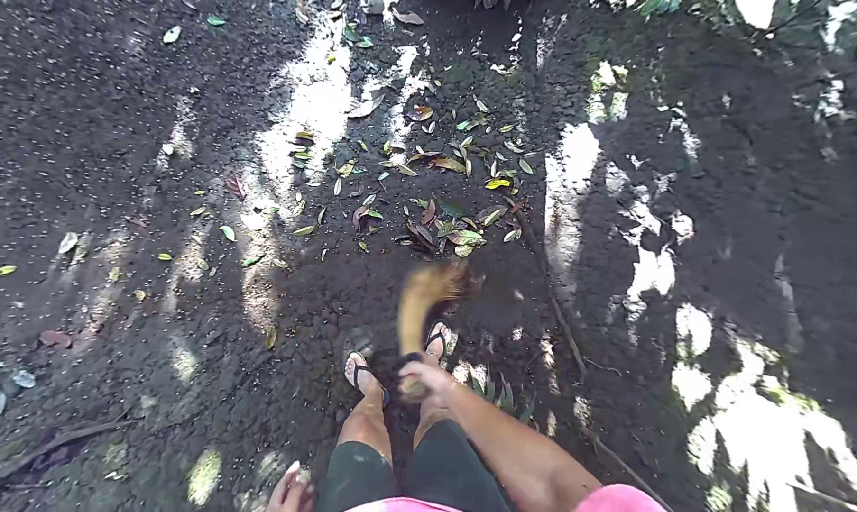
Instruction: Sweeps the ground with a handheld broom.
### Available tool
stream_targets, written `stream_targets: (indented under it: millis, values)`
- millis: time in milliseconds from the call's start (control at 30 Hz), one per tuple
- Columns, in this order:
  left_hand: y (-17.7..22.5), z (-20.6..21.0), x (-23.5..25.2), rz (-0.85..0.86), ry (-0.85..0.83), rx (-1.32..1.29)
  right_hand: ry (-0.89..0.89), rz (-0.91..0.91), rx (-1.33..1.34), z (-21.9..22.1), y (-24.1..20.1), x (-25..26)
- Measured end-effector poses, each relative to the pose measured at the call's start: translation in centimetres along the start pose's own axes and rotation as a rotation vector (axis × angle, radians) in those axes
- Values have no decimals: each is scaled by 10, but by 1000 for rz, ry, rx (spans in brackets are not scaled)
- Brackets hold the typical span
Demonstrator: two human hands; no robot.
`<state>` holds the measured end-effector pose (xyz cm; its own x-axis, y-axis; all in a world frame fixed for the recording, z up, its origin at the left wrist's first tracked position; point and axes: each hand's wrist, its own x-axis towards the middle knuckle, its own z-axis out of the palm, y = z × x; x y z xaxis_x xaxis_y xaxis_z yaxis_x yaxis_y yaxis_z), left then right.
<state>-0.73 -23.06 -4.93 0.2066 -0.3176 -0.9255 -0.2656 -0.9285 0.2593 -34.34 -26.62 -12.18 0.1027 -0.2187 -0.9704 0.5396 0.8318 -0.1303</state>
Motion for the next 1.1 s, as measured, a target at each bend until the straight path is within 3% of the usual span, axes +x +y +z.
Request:
stream_targets:
  millis: [100,233,333,400,467,567,633,700,767,867,1000,1100]
  values:
    - [29,54,-8,66,-57,-101,-328,63,-157,45,-7,8]
    - [66,131,-44,-38,-166,-425,-467,-98,-507,36,-3,-30]
    - [70,160,-56,2,6,-645,-708,-216,-840,27,-2,-68]
    - [61,154,-47,28,94,-736,-785,-283,-890,6,-13,-86]
    - [59,141,-27,20,164,-746,-662,-343,-779,-34,-21,-92]
    - [67,133,22,-5,207,-715,-303,-301,-597,-120,-34,-92]
    - [93,143,48,-68,185,-723,-68,-207,-572,-173,-36,-93]
    - [127,163,58,-149,72,-709,59,-135,-548,-205,-33,-97]
    - [142,183,47,-187,-68,-688,103,-81,-520,-221,-24,-102]
    - [116,184,6,-108,-150,-803,102,-31,-482,-230,-14,-105]
    - [74,193,-37,-101,25,-843,122,-23,-408,-237,-12,-109]
    - [96,230,-26,-121,50,-870,156,-43,-364,-243,-14,-110]
